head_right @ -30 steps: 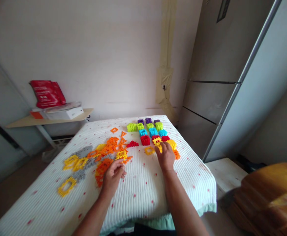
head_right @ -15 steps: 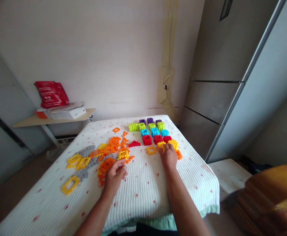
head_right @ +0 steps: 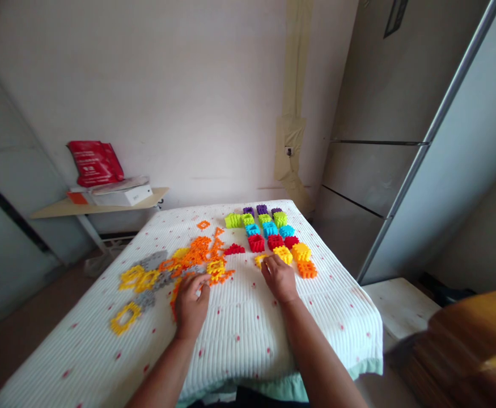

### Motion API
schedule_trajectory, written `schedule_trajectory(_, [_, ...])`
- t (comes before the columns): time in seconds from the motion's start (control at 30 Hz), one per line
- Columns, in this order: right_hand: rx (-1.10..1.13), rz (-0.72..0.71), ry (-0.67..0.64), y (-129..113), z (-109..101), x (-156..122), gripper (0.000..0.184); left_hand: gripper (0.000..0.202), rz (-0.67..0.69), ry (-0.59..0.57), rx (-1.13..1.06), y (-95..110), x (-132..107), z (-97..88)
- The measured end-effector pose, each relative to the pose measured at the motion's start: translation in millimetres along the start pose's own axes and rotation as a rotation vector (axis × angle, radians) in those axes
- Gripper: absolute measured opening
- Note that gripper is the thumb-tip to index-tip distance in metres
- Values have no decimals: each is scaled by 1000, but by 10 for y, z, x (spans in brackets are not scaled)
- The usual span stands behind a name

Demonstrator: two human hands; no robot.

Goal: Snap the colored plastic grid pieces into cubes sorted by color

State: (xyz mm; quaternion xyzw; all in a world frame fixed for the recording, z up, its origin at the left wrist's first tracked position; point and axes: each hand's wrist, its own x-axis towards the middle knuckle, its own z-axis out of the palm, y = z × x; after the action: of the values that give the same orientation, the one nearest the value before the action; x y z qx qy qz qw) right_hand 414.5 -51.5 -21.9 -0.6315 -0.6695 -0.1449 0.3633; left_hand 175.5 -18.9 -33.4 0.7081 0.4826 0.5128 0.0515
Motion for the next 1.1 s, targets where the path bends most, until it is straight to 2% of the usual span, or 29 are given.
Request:
schedule_trajectory(0.07, [19, -111, -165, -97, 22, -21, 28, 23, 33, -83, 165, 49, 67, 1])
schedule_trajectory(0.17, [-5, -213, -362, -231, 50, -37, 24, 29, -16, -177, 428, 143, 156, 24])
schedule_trajectory(0.27, [-14, -218, -433, -301, 59, -34, 20, 34, -66, -238, 589, 200, 205, 70])
schedule_trajectory(0.4, [-1, -176, -454, -311, 40, -20, 20, 30, -40, -276, 623, 180, 216, 125])
schedule_trajectory(0.63, [7, -146, -472, -314, 24, -22, 21, 19, 9, -201, 562, 136, 205, 100])
schedule_trajectory(0.9, [16, -122, -482, -303, 44, -24, 23, 15, 78, -89, 429, 91, 179, 66])
schedule_trajectory(1.1, [17, -123, -482, -311, 32, -20, 22, 14, 109, 39, 295, -20, 189, 27])
